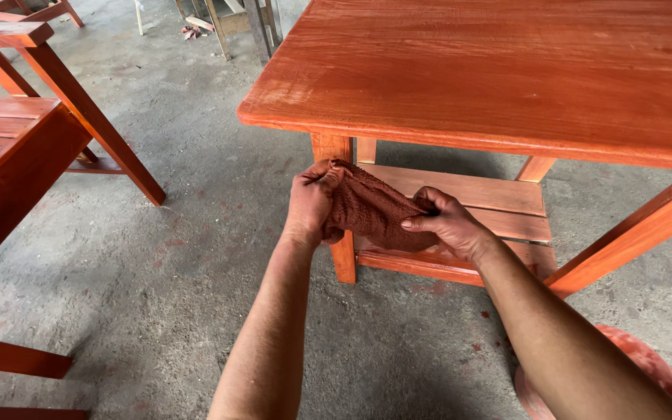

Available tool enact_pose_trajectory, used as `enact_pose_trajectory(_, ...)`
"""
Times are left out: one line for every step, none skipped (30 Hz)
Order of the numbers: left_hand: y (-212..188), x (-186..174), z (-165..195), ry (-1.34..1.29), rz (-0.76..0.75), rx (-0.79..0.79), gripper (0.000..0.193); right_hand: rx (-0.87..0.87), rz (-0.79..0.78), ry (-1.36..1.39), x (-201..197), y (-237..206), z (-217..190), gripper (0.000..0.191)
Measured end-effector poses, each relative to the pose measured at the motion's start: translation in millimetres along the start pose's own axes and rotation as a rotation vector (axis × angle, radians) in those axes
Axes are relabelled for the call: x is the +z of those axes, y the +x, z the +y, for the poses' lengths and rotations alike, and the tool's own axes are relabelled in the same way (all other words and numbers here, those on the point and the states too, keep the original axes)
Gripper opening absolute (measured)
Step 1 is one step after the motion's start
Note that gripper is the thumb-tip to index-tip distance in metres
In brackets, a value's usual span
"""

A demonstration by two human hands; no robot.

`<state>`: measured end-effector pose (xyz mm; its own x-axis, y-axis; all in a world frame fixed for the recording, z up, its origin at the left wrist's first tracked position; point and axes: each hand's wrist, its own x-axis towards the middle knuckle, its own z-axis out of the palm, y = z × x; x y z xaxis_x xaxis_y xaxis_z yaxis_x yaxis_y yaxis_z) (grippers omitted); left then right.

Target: The person wipes a reddish wood stain onto a small wooden table using a cloth, working over the legs, lower shelf slats, and edges, with a bucket of stain on the concrete floor beside them. They re-wet the cloth and continue coating the shelf boards and table frame.

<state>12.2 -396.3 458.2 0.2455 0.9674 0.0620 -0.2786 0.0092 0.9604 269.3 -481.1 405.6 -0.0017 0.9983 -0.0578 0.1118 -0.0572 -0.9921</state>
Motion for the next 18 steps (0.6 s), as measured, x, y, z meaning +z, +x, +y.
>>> enact_pose_trajectory(1.4, 3.3, -5.3, -0.033, 0.006, 0.022, 0.014, 0.004, 0.057, -0.168, -1.4, 0.0, -1.2, 0.046)
enact_pose_trajectory(2.6, 5.9, -10.2, -0.069, 0.012, 0.042, 0.016, 0.005, 0.035, -0.178, -3.0, -1.9, -2.0, 0.048)
enact_pose_trajectory(4.3, 7.5, -13.6, -0.05, 0.028, 0.071, 0.017, 0.006, 0.015, -0.188, -5.1, -4.2, -2.7, 0.051)
enact_pose_trajectory(6.5, 8.4, -15.0, -0.031, 0.045, 0.103, 0.018, 0.005, -0.006, -0.199, -7.9, -5.9, -3.5, 0.054)
enact_pose_trajectory(8.8, 9.2, -14.7, -0.011, 0.062, 0.138, 0.019, 0.074, 0.014, -0.232, -11.5, -7.6, -3.7, 0.054)
enact_pose_trajectory(10.0, 9.6, -13.0, -0.014, 0.061, 0.115, 0.021, 0.143, 0.032, -0.263, -15.3, -9.8, -2.5, 0.054)
enact_pose_trajectory(10.1, 9.1, -9.7, -0.015, 0.061, 0.09, 0.022, 0.214, 0.049, -0.292, -18.8, -12.2, 0.3, 0.054)
enact_pose_trajectory(9.4, 9.5, -5.3, -0.016, 0.06, 0.065, 0.023, 0.128, 0.084, -0.247, -21.3, -13.2, 4.4, 0.045)
enact_pose_trajectory(8.8, 11.4, 0.4, 0.031, 0.026, 0.088, 0.022, 0.04, 0.12, -0.204, -23.5, -12.1, 8.7, 0.037)
enact_pose_trajectory(6.9, 14.1, 6.1, 0.078, -0.008, 0.109, 0.021, -0.045, 0.157, -0.158, -25.4, -10.6, 13.6, 0.03)
enact_pose_trajectory(3.2, 16.2, 11.5, 0.126, -0.041, 0.127, 0.021, -0.066, 0.155, 0.05, -27.5, -9.0, 18.4, 0.026)
enact_pose_trajectory(-1.9, 16.8, 16.5, 0.203, -0.068, -0.018, 0.024, -0.087, 0.15, 0.258, -29.5, -6.2, 22.3, 0.022)
enact_pose_trajectory(-8.5, 16.8, 20.2, 0.278, -0.096, -0.165, 0.028, -0.107, 0.145, 0.467, -30.7, -3.4, 25.6, 0.019)
enact_pose_trajectory(-14.6, 17.4, 22.8, 0.352, -0.126, -0.313, 0.032, -0.084, 0.238, 0.484, -31.3, 0.2, 27.9, 0.018)
enact_pose_trajectory(-19.7, 17.9, 25.0, 0.443, -0.229, -0.258, 0.032, -0.063, 0.332, 0.498, -31.5, 5.2, 28.3, 0.016)
enact_pose_trajectory(-25.1, 18.2, 25.9, 0.533, -0.334, -0.202, 0.033, -0.043, 0.427, 0.512, -32.0, 8.4, 27.8, 0.016)
enact_pose_trajectory(-29.2, 19.3, 26.1, 0.621, -0.439, -0.144, 0.035, -0.039, 0.485, 0.494, -33.2, 9.9, 26.4, 0.017)
enact_pose_trajectory(-31.4, 23.1, 25.6, 0.657, -0.491, -0.089, 0.033, -0.035, 0.542, 0.477, -33.2, 11.4, 24.6, 0.019)
